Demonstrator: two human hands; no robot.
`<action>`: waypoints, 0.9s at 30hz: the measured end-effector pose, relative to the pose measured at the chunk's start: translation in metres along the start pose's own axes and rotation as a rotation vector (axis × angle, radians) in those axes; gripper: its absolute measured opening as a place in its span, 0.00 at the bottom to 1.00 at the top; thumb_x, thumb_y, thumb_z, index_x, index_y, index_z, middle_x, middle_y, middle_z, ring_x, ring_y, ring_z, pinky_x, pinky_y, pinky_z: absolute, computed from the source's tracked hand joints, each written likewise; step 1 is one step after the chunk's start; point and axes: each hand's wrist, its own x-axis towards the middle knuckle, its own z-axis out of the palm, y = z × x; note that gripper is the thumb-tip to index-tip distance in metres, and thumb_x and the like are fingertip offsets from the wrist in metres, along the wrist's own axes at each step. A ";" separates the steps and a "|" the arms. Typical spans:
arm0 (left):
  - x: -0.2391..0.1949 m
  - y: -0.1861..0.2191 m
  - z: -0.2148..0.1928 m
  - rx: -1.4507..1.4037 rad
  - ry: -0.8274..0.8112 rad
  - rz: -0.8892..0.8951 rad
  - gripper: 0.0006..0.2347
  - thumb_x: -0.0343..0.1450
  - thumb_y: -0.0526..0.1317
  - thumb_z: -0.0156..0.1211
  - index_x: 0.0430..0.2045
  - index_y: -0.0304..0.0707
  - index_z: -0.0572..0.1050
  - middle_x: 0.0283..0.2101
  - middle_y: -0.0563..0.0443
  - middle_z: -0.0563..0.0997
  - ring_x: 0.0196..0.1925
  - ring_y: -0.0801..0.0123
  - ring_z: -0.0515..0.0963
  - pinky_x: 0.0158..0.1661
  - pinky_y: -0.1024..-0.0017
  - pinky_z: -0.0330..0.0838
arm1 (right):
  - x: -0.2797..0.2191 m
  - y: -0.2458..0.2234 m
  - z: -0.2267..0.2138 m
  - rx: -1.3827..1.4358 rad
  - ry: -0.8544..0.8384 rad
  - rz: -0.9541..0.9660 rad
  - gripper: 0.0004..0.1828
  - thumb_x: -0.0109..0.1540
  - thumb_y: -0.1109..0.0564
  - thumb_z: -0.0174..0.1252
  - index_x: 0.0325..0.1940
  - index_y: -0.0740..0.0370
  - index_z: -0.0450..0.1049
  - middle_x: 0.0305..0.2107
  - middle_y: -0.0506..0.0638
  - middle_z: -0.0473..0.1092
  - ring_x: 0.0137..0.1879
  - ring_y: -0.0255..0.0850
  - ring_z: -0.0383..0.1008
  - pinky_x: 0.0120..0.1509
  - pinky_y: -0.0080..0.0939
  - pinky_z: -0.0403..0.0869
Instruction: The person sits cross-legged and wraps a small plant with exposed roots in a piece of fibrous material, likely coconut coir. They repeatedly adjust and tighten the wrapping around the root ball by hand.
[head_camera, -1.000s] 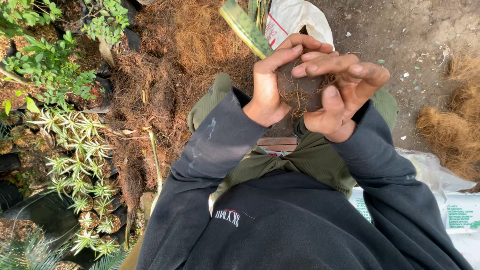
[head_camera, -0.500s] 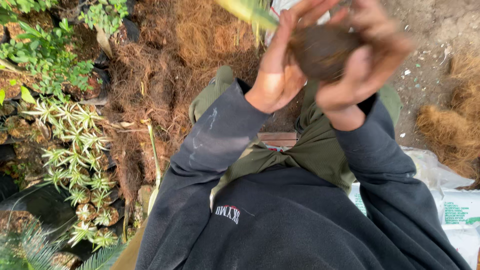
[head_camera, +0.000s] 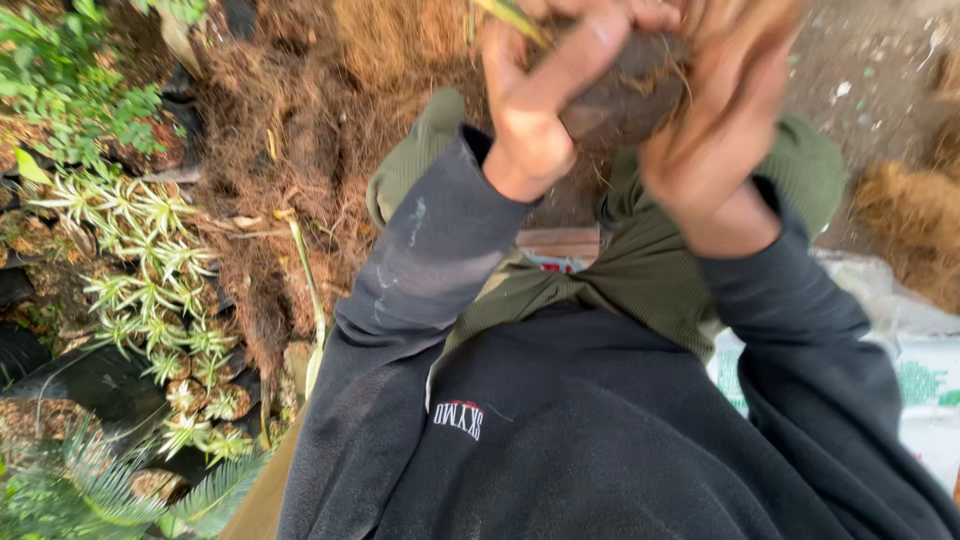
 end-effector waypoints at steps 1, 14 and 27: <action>-0.003 0.004 -0.002 -0.044 0.027 -0.043 0.08 0.80 0.34 0.55 0.38 0.24 0.76 0.40 0.40 0.82 0.45 0.60 0.82 0.53 0.64 0.76 | -0.003 0.005 -0.002 -0.018 0.005 0.047 0.26 0.78 0.40 0.40 0.77 0.50 0.53 0.67 0.49 0.61 0.65 0.38 0.65 0.71 0.40 0.62; -0.001 -0.013 -0.031 -0.394 0.368 -0.334 0.12 0.80 0.41 0.53 0.41 0.27 0.77 0.44 0.41 0.82 0.49 0.56 0.82 0.54 0.59 0.76 | 0.012 0.110 -0.037 -0.173 0.012 0.450 0.24 0.76 0.40 0.41 0.73 0.51 0.56 0.64 0.50 0.64 0.64 0.39 0.66 0.70 0.41 0.64; 0.003 -0.008 -0.027 -0.425 0.606 -0.486 0.11 0.78 0.40 0.57 0.47 0.31 0.77 0.46 0.44 0.83 0.50 0.59 0.82 0.53 0.56 0.76 | 0.026 0.187 -0.056 -0.218 0.013 0.608 0.23 0.75 0.39 0.42 0.68 0.53 0.59 0.61 0.50 0.66 0.62 0.40 0.68 0.69 0.42 0.66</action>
